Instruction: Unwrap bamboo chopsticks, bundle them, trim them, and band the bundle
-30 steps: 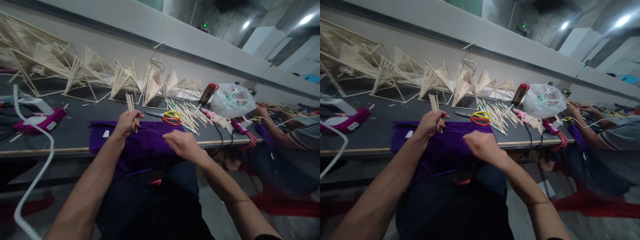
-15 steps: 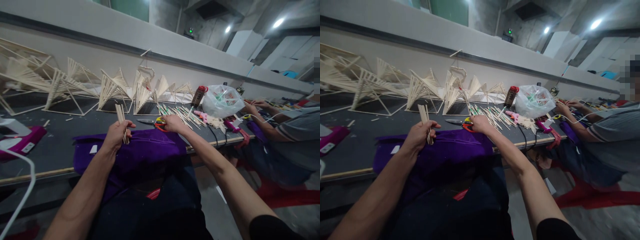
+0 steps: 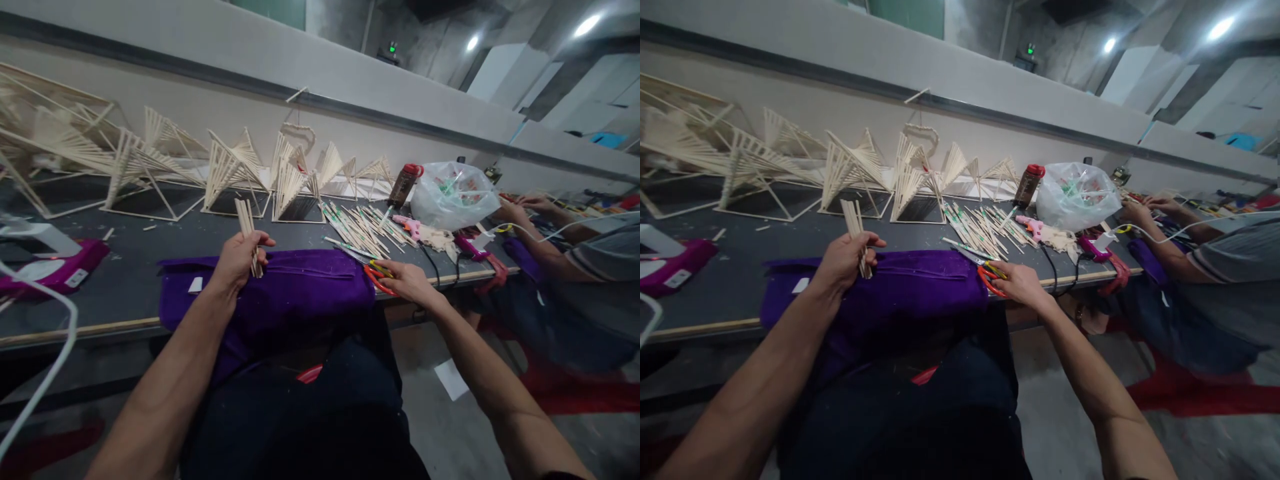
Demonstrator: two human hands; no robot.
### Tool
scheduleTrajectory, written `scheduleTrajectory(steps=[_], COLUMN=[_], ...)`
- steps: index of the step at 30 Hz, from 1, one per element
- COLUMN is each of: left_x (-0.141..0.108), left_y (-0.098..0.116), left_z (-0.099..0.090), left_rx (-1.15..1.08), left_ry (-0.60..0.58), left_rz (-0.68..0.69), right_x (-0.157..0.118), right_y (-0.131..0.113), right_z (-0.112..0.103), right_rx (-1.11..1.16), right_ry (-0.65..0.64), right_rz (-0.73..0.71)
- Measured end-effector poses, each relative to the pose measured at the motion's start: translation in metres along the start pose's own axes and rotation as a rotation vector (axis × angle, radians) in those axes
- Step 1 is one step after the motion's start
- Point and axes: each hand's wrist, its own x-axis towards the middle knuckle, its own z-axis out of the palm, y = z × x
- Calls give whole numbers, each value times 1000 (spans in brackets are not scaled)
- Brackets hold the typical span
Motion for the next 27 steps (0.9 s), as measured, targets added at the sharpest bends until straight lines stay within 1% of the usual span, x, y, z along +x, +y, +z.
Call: scheduleTrajectory(steps=[4, 9, 11, 14, 16, 19, 24, 27], left_x=[0, -1, -1, -1, -1, -2, 0, 1], left_y=[0, 0, 1, 1, 2, 3, 1, -1], left_z=[0, 0, 0, 0, 0, 1, 0, -2], left_rx=[11, 14, 6, -8, -5, 2, 5, -2], left_ry=[9, 14, 13, 11, 6, -1, 8, -8], left_rz=[6, 4, 2, 0, -5, -4, -1, 3], right_x=[13, 34, 43, 51, 53, 49, 41, 37], right_y=[6, 24, 32, 42, 48, 51, 41, 35], right_z=[-6, -16, -18, -17, -15, -12, -9, -10], right_rx=[59, 122, 108, 79, 91, 85, -72, -94], right_ry=[-15, -42, -24, 53, 94, 122, 122, 142], right_rz=[13, 49, 82, 170, 219, 250, 286, 273])
